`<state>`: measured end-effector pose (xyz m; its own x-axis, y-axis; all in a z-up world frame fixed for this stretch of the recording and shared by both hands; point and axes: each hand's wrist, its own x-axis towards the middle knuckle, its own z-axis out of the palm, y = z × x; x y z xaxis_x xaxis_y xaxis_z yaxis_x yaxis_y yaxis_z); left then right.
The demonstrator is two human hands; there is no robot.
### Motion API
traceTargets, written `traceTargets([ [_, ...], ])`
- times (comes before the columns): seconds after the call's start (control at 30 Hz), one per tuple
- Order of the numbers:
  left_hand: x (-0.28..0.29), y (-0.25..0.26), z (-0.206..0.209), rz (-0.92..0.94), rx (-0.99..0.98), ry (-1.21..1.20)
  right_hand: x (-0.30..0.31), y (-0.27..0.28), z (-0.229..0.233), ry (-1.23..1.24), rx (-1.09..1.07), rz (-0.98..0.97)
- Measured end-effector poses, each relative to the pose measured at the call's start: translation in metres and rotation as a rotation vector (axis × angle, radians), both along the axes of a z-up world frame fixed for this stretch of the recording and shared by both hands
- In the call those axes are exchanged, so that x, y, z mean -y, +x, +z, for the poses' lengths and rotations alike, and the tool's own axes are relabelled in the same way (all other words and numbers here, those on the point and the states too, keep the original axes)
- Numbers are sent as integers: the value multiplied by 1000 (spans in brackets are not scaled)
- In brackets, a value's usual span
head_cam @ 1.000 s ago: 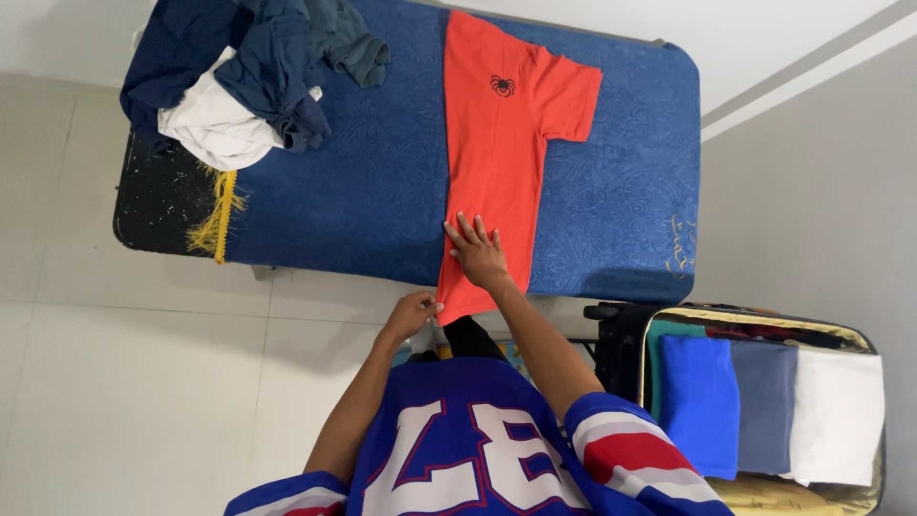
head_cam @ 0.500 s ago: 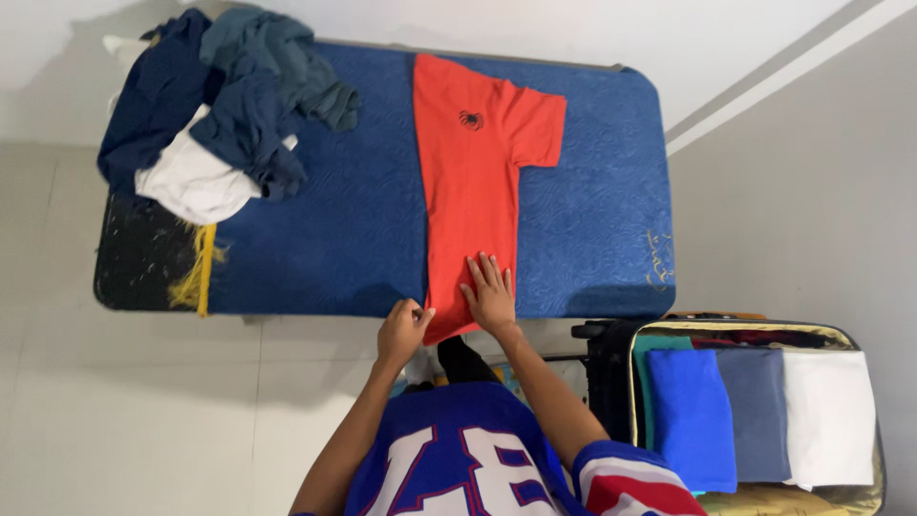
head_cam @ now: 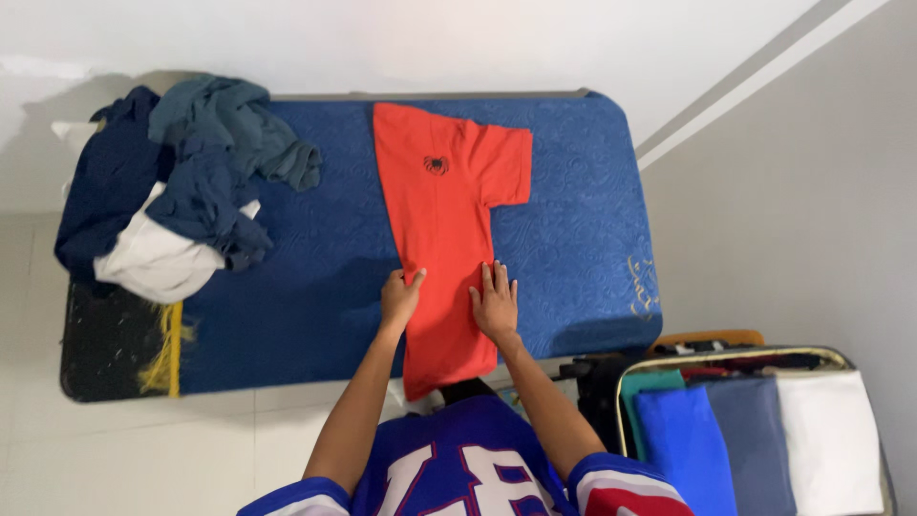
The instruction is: The person folds a red shirt on a blue surface by folding the sleeves and the body of the shirt, then places the folded shirt into a suitcase alongside other clothes.
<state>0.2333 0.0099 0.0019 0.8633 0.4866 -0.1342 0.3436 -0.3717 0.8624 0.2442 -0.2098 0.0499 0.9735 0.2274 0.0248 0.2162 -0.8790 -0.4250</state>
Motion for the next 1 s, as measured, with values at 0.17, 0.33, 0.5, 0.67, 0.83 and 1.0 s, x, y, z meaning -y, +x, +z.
traceTargets([
  [0.17, -6, 50, 12, 132, -73, -96, -2, 53, 14, -69, -35, 3],
  [0.33, -18, 96, 17, 199, -28, -227, -15, 99, 77, -23, -81, -18],
  [0.5, -37, 130, 15, 245, 31, -385, -26, 147, 137, 187, -87, -143],
  [0.67, -62, 162, 10, 309, 46, -534, -29, 198, 187, 563, 187, -405],
  [0.83, -82, 198, 22, 340, -15, -550, -33, 247, 220, 495, -20, -649],
  [1.0, -97, 238, 35, 342, -89, -440, -31, 277, 218, 361, -156, -626],
])
